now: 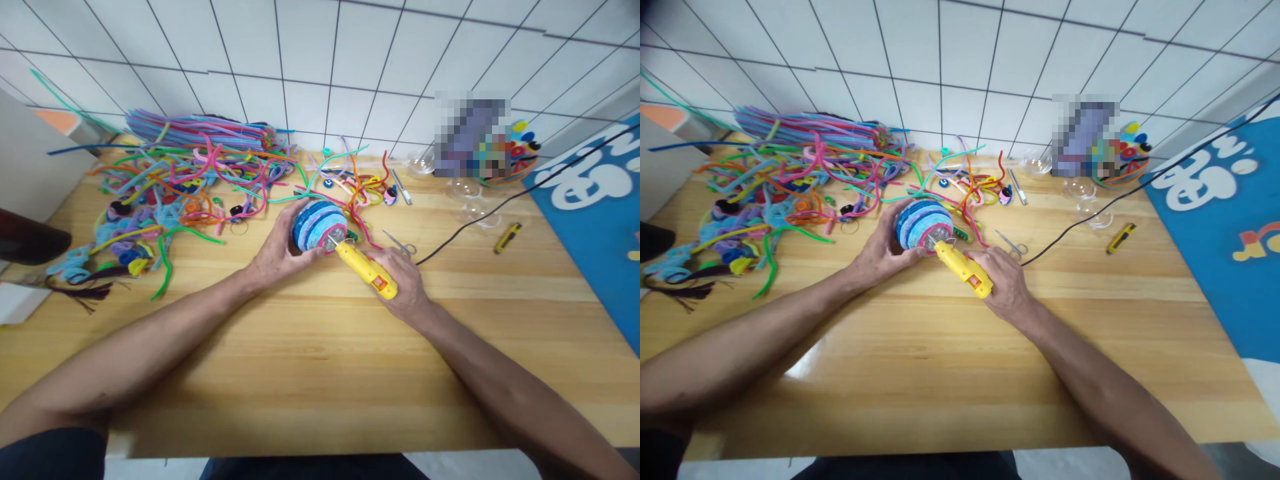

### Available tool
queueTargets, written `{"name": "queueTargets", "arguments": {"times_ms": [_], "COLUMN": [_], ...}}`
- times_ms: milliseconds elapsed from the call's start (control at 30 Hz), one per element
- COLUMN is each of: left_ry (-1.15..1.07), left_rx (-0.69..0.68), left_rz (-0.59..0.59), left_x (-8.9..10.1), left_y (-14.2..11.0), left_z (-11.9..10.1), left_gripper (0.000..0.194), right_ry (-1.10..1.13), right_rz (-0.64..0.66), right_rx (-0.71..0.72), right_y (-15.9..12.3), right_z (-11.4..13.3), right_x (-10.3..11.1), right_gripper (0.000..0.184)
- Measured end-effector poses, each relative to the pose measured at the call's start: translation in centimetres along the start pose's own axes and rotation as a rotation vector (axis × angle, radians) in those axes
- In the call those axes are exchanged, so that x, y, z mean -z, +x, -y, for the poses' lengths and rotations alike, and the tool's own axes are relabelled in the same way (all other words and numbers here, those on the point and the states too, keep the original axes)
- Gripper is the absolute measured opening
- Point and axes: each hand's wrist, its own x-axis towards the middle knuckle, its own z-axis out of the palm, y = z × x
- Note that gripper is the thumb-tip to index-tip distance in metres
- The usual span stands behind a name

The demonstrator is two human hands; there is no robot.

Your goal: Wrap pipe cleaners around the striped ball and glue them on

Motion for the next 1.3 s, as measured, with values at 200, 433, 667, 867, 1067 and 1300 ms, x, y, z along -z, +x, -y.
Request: {"name": "queueTargets", "arguments": {"times_ms": [200,433,667,867,1067,1300], "left_ry": [0.008,0.008,0.025,-0.001,0.031,0.045], "left_rx": [-0.008,0.026,0.025,0.015,0.022,0.01], "left_rz": [-0.008,-0.002,0.004,-0.006,-0.001,0.006], "left_x": [-0.01,0.01,0.16,0.0,0.18,0.31], "left_y": [0.22,0.06,-0.03,0.11,0.05,0.12], "left_z": [-0.33,-0.16,-0.15,-0.11,-0.38,-0.63], "left_gripper": [0.102,0.103,0.102,0.101,0.1,0.099], "right_ry": [0.059,0.001,-0.021,0.011,0.007,0.004], "right_rz": [0.028,-0.018,-0.026,-0.04,-0.027,-0.048], "right_rx": [0.02,-0.034,-0.071,-0.072,-0.114,-0.097], "right_y": [0.19,-0.11,-0.16,-0.13,-0.19,-0.25], "right_z": [0.26,-0.13,-0.26,0.03,0.11,0.22], "right_x": [0.07,-0.01,0.14,0.46,0.47,0.44], "right_gripper": [0.033,0.032,0.026,0.029,0.029,0.03]}}
